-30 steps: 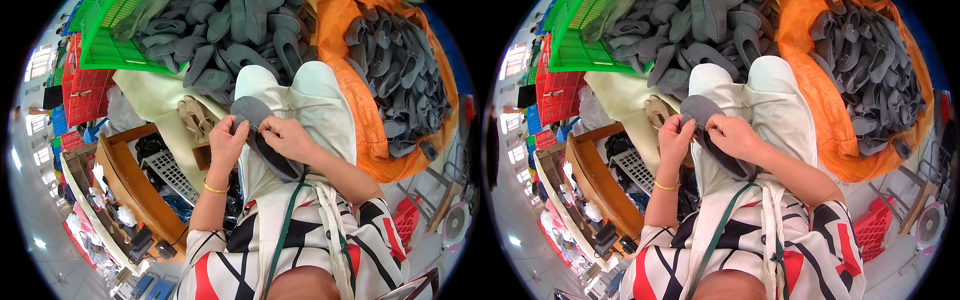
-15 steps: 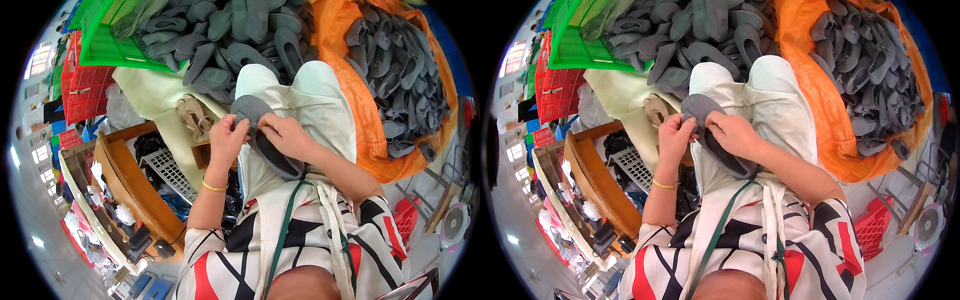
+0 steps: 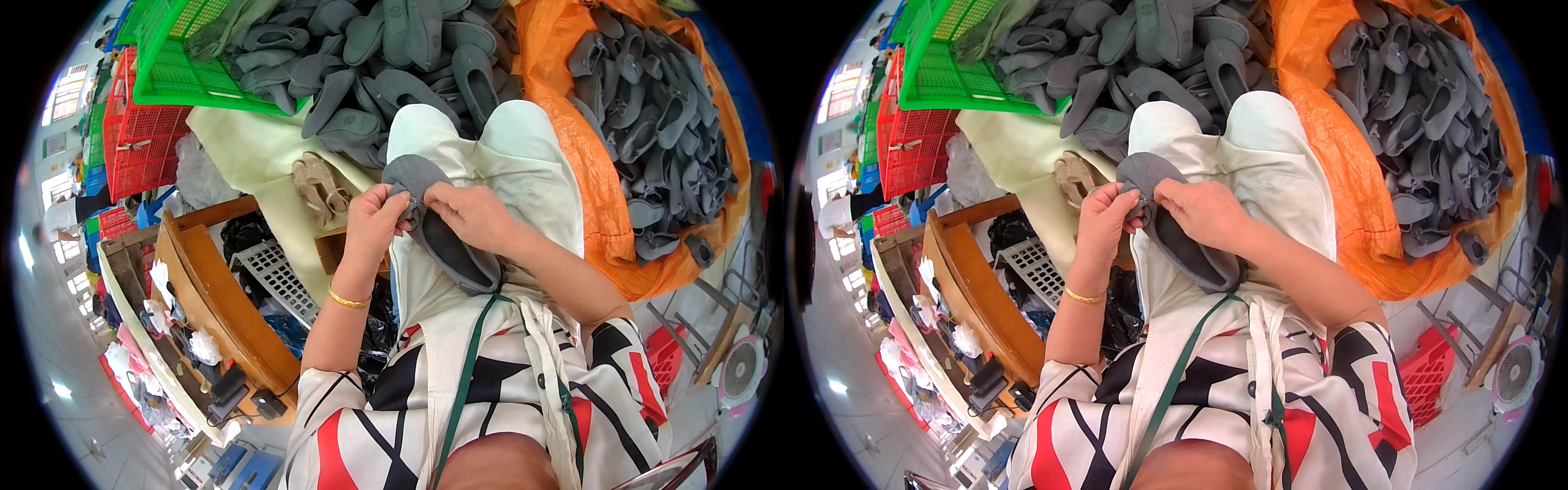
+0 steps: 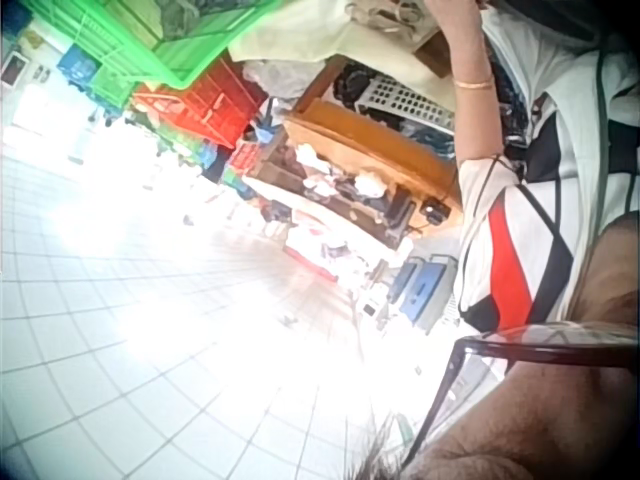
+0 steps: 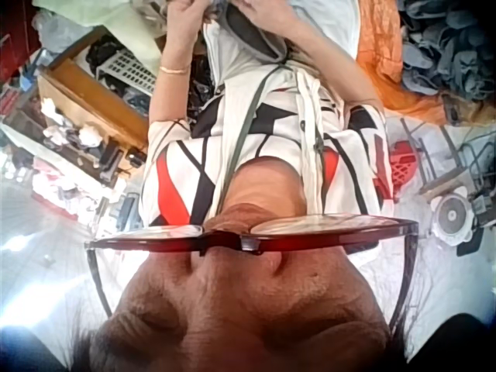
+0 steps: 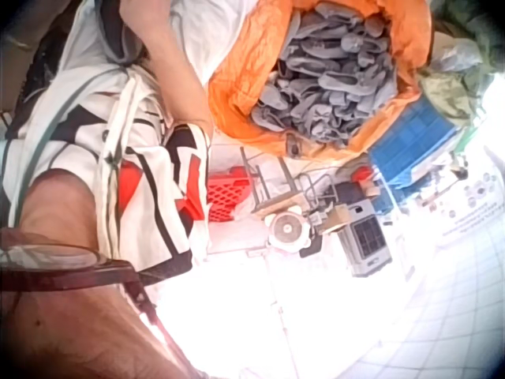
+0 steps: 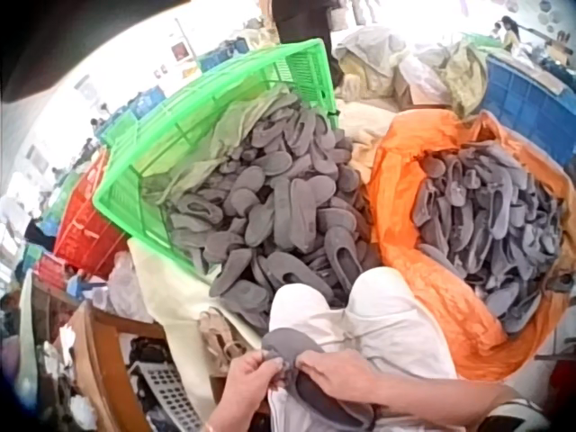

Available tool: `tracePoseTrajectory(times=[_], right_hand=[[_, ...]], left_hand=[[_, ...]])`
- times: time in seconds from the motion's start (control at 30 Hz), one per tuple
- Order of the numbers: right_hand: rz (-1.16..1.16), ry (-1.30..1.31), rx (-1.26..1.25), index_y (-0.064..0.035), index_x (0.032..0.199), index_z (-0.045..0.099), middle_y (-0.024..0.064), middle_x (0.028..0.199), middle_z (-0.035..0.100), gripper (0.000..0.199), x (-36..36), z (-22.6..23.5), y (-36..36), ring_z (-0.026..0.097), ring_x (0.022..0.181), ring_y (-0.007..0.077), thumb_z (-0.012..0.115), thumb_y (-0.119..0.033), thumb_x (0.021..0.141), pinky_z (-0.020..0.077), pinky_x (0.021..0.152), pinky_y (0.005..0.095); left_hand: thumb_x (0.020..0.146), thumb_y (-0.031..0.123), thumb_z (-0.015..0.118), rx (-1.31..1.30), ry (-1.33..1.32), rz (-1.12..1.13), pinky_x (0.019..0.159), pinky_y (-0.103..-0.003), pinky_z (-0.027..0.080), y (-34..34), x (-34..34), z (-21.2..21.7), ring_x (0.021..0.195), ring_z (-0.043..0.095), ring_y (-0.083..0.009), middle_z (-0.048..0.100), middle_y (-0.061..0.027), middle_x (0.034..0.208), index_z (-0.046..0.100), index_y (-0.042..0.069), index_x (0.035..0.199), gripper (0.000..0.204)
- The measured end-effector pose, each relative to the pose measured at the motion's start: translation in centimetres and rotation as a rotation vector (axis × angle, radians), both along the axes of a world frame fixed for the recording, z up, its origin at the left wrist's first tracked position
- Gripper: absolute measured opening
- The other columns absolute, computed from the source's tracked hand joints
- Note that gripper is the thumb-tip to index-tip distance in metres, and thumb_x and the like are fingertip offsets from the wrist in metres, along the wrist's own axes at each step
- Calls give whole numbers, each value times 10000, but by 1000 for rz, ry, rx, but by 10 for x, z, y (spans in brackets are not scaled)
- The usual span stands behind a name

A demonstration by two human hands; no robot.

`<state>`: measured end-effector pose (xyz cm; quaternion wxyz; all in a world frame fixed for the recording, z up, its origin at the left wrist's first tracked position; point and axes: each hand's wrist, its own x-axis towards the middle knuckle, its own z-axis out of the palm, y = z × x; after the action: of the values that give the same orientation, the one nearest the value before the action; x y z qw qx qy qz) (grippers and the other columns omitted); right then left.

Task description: The person sits in a workshop and sews grey fabric slippers by hand using a needle and thread. They pull the thread through the slipper opening, tie knots, and handle a black plastic bag containing additional materials. The person works on multiple slippers sequentially, placing finished items aside.

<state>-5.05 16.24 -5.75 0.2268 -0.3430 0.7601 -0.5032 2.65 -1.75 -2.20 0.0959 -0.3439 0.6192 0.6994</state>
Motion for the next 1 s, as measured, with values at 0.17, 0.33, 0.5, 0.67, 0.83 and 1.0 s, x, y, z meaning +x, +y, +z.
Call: tracePoseTrajectory(times=[0.17,0.33,0.5,0.67,0.83,1.0], right_hand=[[39,14,-19,-104,981,602,163,803,667,93,-6,3,3,646,737,384,561,-174,936,501,631,466],[55,11,-4,-101,982,603,164,799,664,95,-8,3,0,643,739,386,560,-173,938,500,637,468],[-3,-17,-39,-100,977,593,169,794,658,73,0,-2,-6,638,740,393,558,-155,943,496,641,472],[-40,-36,-11,-71,1001,533,188,771,643,88,3,2,-10,631,743,408,541,-144,953,482,639,484],[-101,-190,-103,-45,1034,467,199,782,639,138,0,6,-23,625,768,420,517,-154,966,474,651,493],[-38,-41,6,-34,950,530,122,792,606,96,-12,19,-21,588,683,283,563,-124,952,468,639,362]], left_hand=[[918,161,626,-1,4,-3,494,-171,428,0,0,1,538,563,-49,628,10,709,651,55,868,120],[919,165,614,12,8,-26,504,-173,434,-3,0,-1,540,554,-47,626,11,710,649,55,863,128],[927,171,599,59,-19,-44,516,-186,450,-7,-1,-2,542,554,-57,626,10,718,651,51,891,136],[940,164,586,180,11,-10,534,-201,485,-10,-1,-3,563,583,-74,641,-4,743,647,44,940,134],[943,156,597,170,32,20,546,-203,501,-6,1,-5,580,597,-76,654,-11,752,658,41,943,130],[913,154,656,84,45,66,568,-198,489,1,3,-6,610,573,-48,654,6,783,676,25,920,132]])
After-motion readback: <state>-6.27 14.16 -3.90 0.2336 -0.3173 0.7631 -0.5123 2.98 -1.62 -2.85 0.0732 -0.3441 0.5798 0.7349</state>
